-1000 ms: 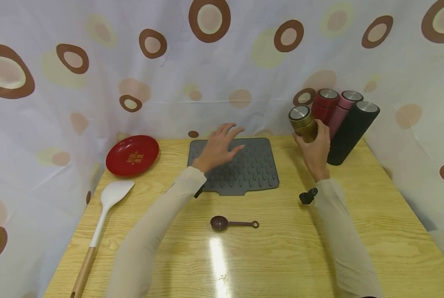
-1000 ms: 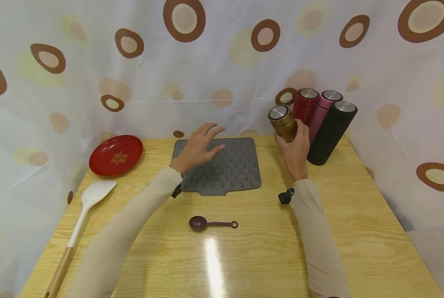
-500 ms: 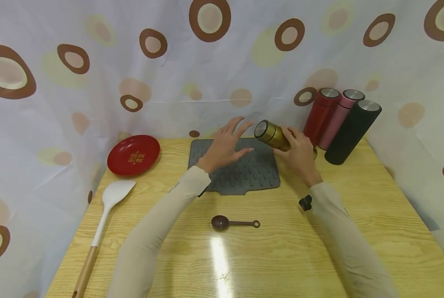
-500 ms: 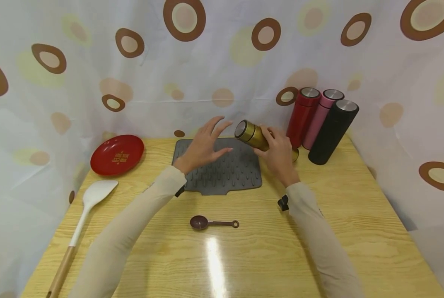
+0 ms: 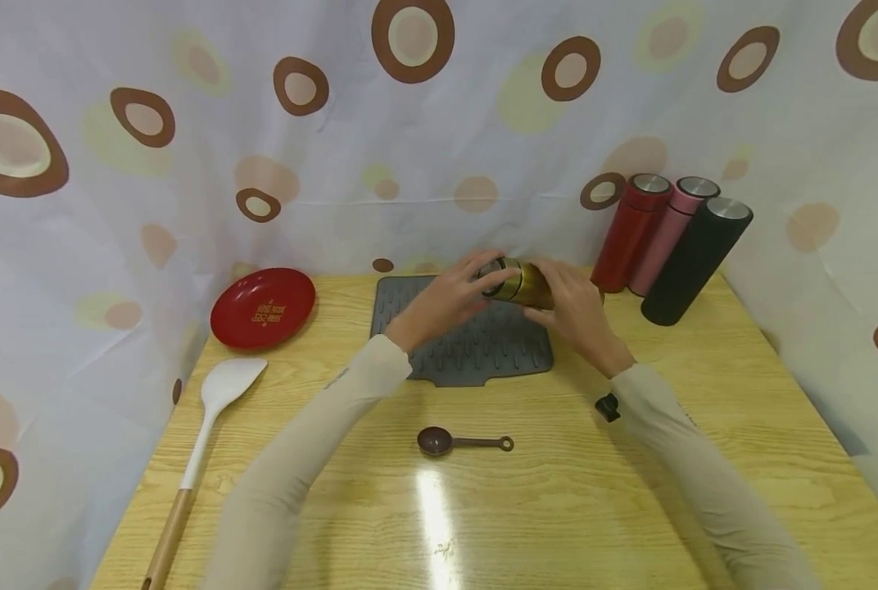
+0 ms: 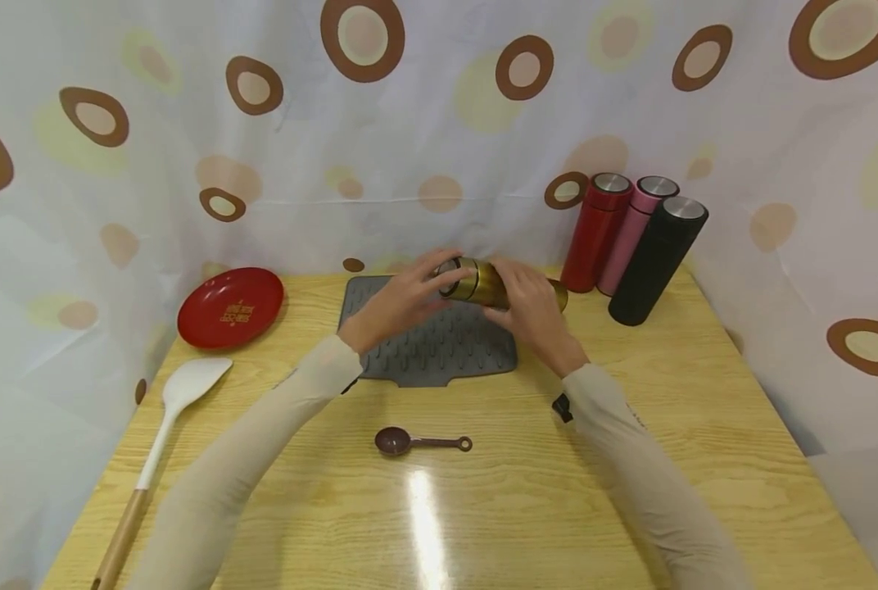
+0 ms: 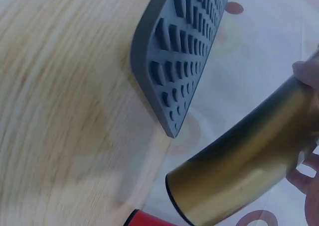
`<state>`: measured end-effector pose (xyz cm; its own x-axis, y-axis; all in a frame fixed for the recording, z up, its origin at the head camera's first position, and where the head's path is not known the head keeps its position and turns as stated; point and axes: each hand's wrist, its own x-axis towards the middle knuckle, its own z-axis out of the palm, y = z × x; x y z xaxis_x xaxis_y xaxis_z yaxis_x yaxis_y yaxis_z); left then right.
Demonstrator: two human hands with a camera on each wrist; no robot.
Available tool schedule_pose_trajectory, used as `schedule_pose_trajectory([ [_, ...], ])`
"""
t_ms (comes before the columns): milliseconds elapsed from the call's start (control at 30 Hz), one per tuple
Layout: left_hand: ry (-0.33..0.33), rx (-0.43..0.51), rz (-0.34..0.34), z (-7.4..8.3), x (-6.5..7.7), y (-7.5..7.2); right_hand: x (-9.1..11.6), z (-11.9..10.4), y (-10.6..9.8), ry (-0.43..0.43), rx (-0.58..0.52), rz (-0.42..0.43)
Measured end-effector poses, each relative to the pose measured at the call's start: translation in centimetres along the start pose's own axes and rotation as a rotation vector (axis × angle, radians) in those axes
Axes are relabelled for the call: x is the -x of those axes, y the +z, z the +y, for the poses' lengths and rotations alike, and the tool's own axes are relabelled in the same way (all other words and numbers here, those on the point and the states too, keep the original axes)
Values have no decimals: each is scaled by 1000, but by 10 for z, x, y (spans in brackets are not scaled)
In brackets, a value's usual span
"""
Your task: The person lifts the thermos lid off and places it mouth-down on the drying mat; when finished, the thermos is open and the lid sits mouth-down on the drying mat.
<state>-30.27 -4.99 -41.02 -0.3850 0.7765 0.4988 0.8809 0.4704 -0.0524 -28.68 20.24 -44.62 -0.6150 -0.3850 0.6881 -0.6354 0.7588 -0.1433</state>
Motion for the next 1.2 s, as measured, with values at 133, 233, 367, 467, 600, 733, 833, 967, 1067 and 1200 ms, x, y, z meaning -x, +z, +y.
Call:
schedule_pose_trajectory([
  [133, 16, 4, 27, 7, 3, -5, 1, -1, 0, -51, -15, -3],
  [233, -45, 79, 61, 14, 5, -6, 0, -2, -1, -101, 4, 7],
  [367, -287, 222, 113, 24, 6, -6, -3, -8, -4, -174, 66, 12],
  [467, -465, 259, 113, 29, 7, -7, -5, -12, -6, -211, 105, 1],
  [600, -457, 196, 42, 28, 12, -11, -5, -12, -6, -208, 123, -13],
  [733, -164, -23, -39, 17, 22, -17, -4, -10, -8, -199, 100, -15],
  [833, 45, -175, -31, 9, 25, -21, -6, -9, -12, -220, 85, -26],
  [967, 151, -163, -10, 4, 26, -21, -7, -9, -14, -256, 85, -53],
  [1067, 120, -75, 5, 8, 25, -22, -6, -11, -14, -254, 85, -60],
  [1200, -140, 186, 47, 23, 23, -24, -6, -16, -11, -244, 80, -39],
])
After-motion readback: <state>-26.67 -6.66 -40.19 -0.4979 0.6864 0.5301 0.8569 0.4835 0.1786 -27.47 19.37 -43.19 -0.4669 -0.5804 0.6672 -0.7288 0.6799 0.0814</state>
